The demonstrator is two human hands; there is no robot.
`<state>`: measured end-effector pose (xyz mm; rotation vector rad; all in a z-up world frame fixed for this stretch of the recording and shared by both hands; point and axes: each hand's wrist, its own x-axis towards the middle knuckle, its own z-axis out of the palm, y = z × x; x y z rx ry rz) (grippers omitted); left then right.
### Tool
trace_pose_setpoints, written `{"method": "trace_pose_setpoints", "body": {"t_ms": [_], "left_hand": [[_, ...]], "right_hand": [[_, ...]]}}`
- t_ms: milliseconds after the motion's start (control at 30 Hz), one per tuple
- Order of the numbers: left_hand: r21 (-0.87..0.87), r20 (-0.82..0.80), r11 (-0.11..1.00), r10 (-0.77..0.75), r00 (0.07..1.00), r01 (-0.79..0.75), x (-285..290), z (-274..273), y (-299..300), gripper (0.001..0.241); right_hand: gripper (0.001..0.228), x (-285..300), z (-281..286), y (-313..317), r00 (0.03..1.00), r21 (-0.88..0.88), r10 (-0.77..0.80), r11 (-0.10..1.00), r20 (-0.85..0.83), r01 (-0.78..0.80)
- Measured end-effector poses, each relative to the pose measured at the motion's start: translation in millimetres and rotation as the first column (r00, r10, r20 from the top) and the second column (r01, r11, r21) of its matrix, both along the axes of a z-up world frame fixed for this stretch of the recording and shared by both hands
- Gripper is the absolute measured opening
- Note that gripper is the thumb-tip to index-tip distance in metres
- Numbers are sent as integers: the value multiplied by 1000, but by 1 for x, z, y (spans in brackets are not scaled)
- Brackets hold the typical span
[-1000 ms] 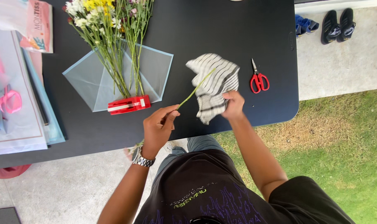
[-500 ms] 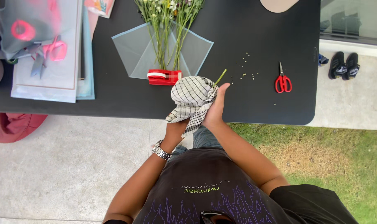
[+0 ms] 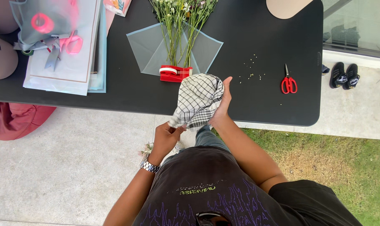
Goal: The person selects individual flowers and a fern leaf from buckets of water, wipes the stems dry with a cloth, and trims the ends using shears before placing them into a gathering on a plastic wrap sheet to form a bouquet.
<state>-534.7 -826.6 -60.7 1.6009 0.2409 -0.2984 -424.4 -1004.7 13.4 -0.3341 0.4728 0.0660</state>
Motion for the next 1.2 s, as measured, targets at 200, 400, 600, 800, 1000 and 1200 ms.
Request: {"method": "trace_pose_setpoints", "body": {"t_ms": [200,400,600,800,1000,1200], "left_hand": [[26,92,998,52,994,-55,-3,17,6,18],[-15,154,992,123,980,-122,23,12,-15,25],[109,133,989,-119,984,105,24,-50,-43,33],[92,106,983,-170,980,161,46,27,-70,24],[148,32,923,-362,931,354,77,31,-103,17],[190,52,918,-364,930,349,117,40,-142,24]], "right_hand": [[90,-16,92,25,968,-110,80,988,-236,-108],[103,-21,-8,15,975,-235,-11,971,-220,-42],[120,-30,103,36,888,-562,-260,827,-380,2],[118,-3,65,-35,918,-367,-234,924,-321,107],[114,25,-45,-132,909,-243,-330,932,-254,271],[107,102,10,-188,932,-242,-318,931,-173,272]]}}
